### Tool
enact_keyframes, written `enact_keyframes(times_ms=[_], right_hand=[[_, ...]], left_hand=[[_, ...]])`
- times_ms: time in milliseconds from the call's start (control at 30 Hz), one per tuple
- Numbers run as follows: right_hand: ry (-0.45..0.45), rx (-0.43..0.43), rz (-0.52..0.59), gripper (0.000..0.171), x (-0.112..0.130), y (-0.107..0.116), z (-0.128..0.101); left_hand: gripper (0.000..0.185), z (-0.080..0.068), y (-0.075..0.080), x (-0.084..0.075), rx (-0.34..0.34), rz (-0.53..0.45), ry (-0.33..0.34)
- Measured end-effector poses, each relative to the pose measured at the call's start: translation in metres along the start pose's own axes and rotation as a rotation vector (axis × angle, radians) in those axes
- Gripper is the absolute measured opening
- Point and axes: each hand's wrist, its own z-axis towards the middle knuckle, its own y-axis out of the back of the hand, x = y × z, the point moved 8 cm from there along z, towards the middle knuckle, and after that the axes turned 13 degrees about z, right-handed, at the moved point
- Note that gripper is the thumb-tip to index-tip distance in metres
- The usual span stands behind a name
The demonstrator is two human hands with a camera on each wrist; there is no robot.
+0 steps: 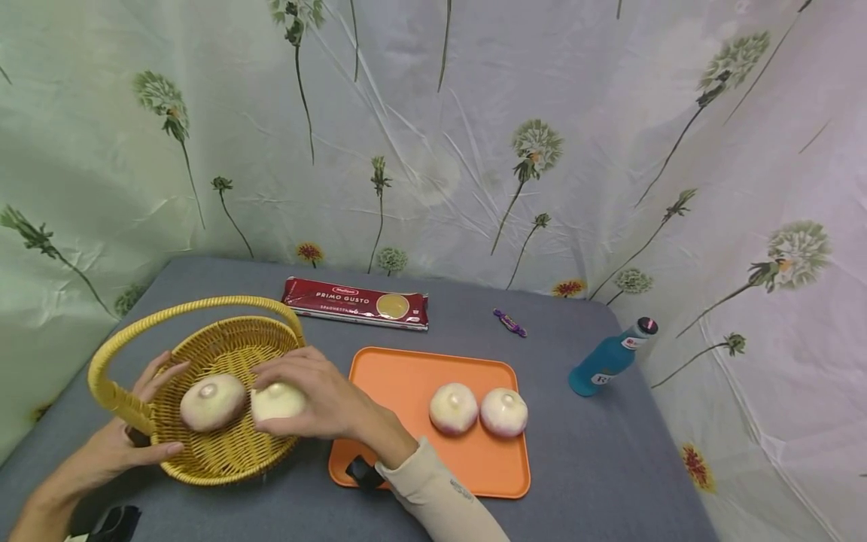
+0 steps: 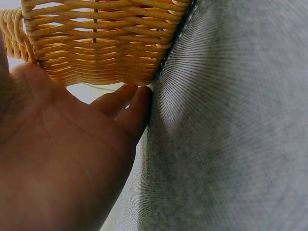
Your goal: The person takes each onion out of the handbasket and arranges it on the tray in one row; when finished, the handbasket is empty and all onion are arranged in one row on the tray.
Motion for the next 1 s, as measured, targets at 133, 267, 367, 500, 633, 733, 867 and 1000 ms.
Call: enact_keyframes(times_ms=[133, 267, 367, 500, 633, 733, 867, 1000], right_hand=[[0.011, -0.018, 0.011, 0.041, 0.003, 0.006, -0.006], [0.014, -0.038, 0.008, 0.041, 0.004, 0.012, -0.011], [0.001, -0.048, 0.011, 0.04, 0.003, 0.016, -0.016], [-0.033, -0.06, 0.033, 0.039, -0.001, 0.023, -0.024], [-0.059, -0.08, 0.038, 0.038, -0.005, 0.03, -0.031], [-0.075, -0.099, 0.032, 0.037, -0.008, 0.037, -0.037], [-0.108, -0.115, 0.038, 0.036, -0.013, 0.043, -0.046], [-0.129, -0.115, 0.034, 0.035, -0.017, 0.048, -0.054]], left_hand=[[0.102, 0.0, -0.001, 0.0, -0.005, -0.008, -0.03], [0.102, 0.0, -0.002, 0.001, -0.004, -0.007, -0.035], [0.102, 0.0, -0.002, 0.001, -0.001, -0.005, -0.038], [0.103, -0.001, -0.002, 0.002, 0.002, -0.006, -0.024], [0.103, 0.0, -0.002, 0.002, 0.006, -0.005, -0.013], [0.102, 0.0, -0.002, 0.002, 0.004, -0.001, -0.02], [0.102, 0.0, -0.001, 0.002, -0.004, 0.014, -0.017], [0.102, 0.0, 0.0, 0.003, -0.008, 0.025, -0.003]])
